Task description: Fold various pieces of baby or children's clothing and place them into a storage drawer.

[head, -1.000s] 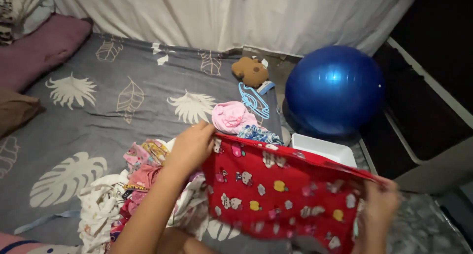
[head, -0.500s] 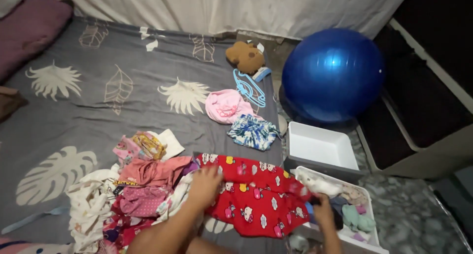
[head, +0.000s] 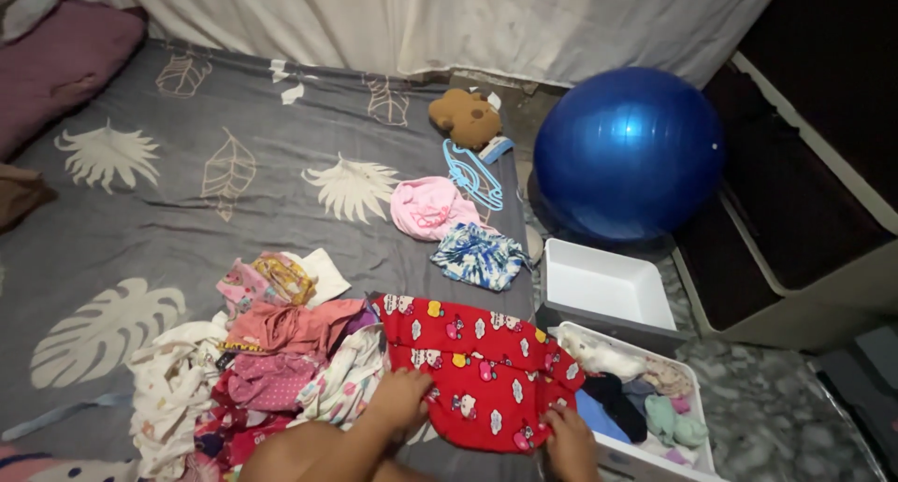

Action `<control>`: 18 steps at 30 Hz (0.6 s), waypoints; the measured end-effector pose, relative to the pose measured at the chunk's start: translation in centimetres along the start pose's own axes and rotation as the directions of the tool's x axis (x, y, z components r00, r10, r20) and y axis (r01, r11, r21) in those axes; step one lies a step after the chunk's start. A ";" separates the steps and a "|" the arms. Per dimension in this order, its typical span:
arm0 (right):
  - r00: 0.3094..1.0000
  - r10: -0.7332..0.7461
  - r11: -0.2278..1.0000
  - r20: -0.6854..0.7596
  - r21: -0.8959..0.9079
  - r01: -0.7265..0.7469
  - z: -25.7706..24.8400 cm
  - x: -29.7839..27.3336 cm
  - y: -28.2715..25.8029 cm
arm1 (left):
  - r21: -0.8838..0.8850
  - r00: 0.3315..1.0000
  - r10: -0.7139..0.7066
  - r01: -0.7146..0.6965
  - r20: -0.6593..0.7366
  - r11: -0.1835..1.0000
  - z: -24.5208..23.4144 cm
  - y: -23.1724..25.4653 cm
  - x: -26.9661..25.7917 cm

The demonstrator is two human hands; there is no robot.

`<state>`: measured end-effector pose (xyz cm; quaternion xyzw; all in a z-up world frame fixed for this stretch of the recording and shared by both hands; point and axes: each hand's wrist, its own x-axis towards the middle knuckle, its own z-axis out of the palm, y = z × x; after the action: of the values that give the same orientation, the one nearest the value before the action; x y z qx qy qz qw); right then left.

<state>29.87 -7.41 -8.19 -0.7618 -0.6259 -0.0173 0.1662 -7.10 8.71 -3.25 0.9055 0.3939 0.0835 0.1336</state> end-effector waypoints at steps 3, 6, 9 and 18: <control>0.999 0.020 0.996 0.034 0.088 -0.023 -1.4 0.3 1.1 | -0.008 0.991 -0.033 0.034 0.133 0.999 -1.7 -0.4 -0.8; 0.966 0.063 0.997 0.250 -0.061 -0.049 -3.8 2.6 2.3 | 0.061 0.952 -0.094 0.079 0.293 0.995 -5.7 -0.3 -0.2; 0.851 0.211 0.977 0.482 -0.080 -0.197 -4.2 5.5 3.4 | -0.008 0.895 -0.183 0.203 0.407 0.979 -4.3 -2.8 3.2; 0.956 0.036 0.997 -0.292 -0.056 -0.055 -5.6 8.5 -6.9 | -0.409 0.594 -0.528 0.336 -0.607 0.848 -7.6 1.9 2.7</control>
<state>26.13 0.23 0.73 -0.7700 -0.5762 -0.1453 0.2324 -5.90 10.83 4.66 0.6554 0.6094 0.4338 0.1044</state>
